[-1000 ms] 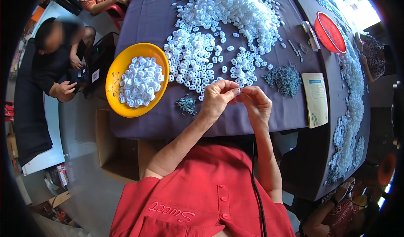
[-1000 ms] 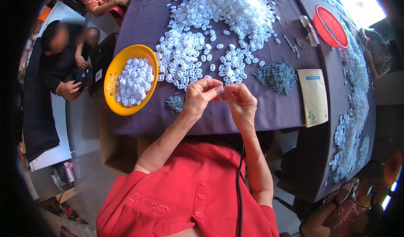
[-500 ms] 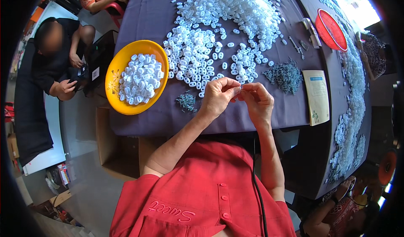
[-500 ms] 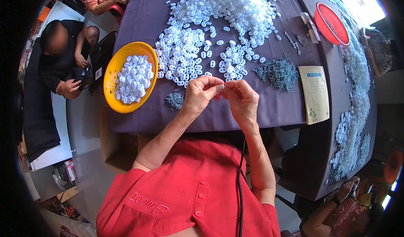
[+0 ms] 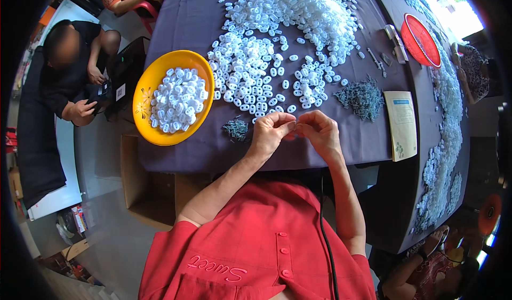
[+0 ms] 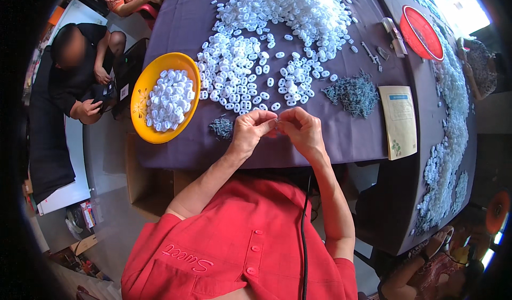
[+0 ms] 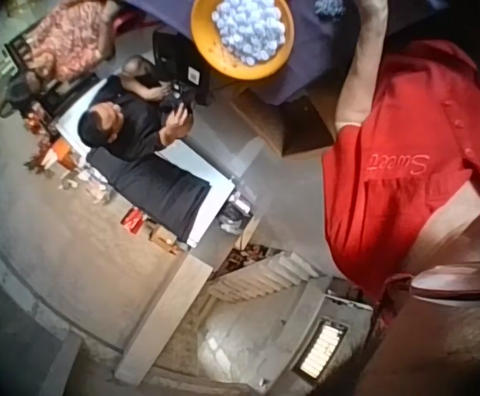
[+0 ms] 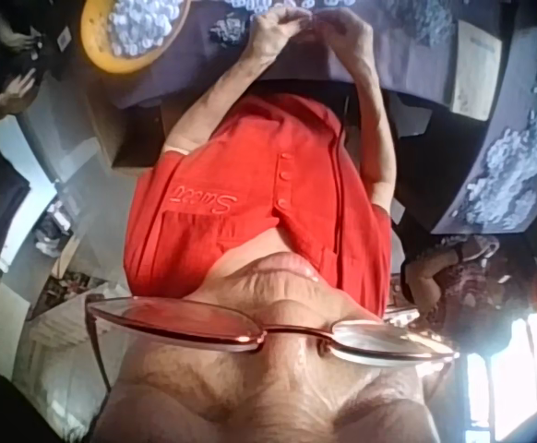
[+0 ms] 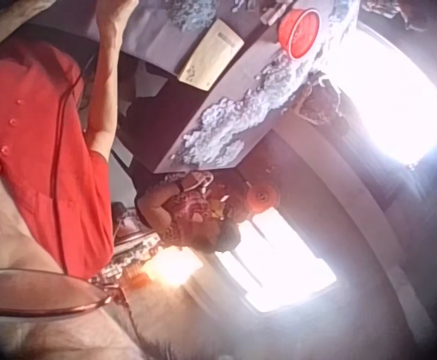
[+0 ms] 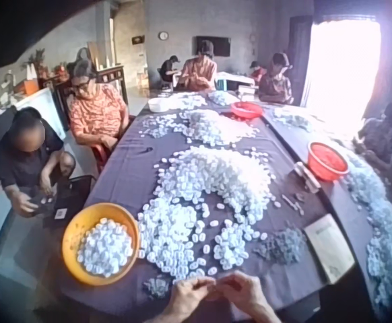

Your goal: The person assembles small plastic components by picking up parts and inserting pins into them by hand.

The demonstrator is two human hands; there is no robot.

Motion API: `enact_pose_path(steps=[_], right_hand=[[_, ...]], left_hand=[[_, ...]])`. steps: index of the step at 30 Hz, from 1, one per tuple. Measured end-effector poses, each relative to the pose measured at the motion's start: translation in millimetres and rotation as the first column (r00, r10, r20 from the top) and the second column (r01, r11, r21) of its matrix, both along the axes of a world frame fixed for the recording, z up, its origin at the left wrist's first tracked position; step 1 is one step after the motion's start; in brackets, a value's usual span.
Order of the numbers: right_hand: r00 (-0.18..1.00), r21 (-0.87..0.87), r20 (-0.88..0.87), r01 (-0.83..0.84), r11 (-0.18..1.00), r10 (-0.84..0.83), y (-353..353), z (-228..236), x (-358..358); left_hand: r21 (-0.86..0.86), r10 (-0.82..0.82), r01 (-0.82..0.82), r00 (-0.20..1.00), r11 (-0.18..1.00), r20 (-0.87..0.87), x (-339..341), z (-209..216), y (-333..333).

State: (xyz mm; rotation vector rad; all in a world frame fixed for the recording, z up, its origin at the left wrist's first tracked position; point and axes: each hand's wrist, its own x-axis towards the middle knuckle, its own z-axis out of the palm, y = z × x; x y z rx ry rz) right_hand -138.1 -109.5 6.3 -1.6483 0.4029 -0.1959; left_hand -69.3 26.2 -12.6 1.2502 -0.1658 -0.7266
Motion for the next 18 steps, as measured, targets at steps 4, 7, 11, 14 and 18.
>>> enact_pose_path(steps=[4,7,11,14,18], right_hand=[[0.998,-0.254,0.019,-0.047,0.966,0.053,-2,6,15],[0.991,-0.575,0.101,-0.011,0.818,0.084,-1,1,28],[0.992,-0.745,-0.023,-0.101,0.659,0.127,6,1,36],[0.989,-0.749,-0.043,-0.125,0.651,0.141,5,0,34],[0.987,-0.709,0.074,-0.048,0.704,0.142,3,0,27]], left_hand=[[0.004,0.111,-0.111,0.994,0.994,-0.021,3,5,9],[0.0,0.125,-0.125,0.991,0.992,-0.056,6,9,16],[-0.036,0.16,-0.165,0.98,0.986,-0.114,5,3,20],[-0.043,0.163,-0.17,0.977,0.985,-0.136,3,1,21],[-0.049,0.185,-0.195,0.969,0.98,-0.163,2,3,17]])
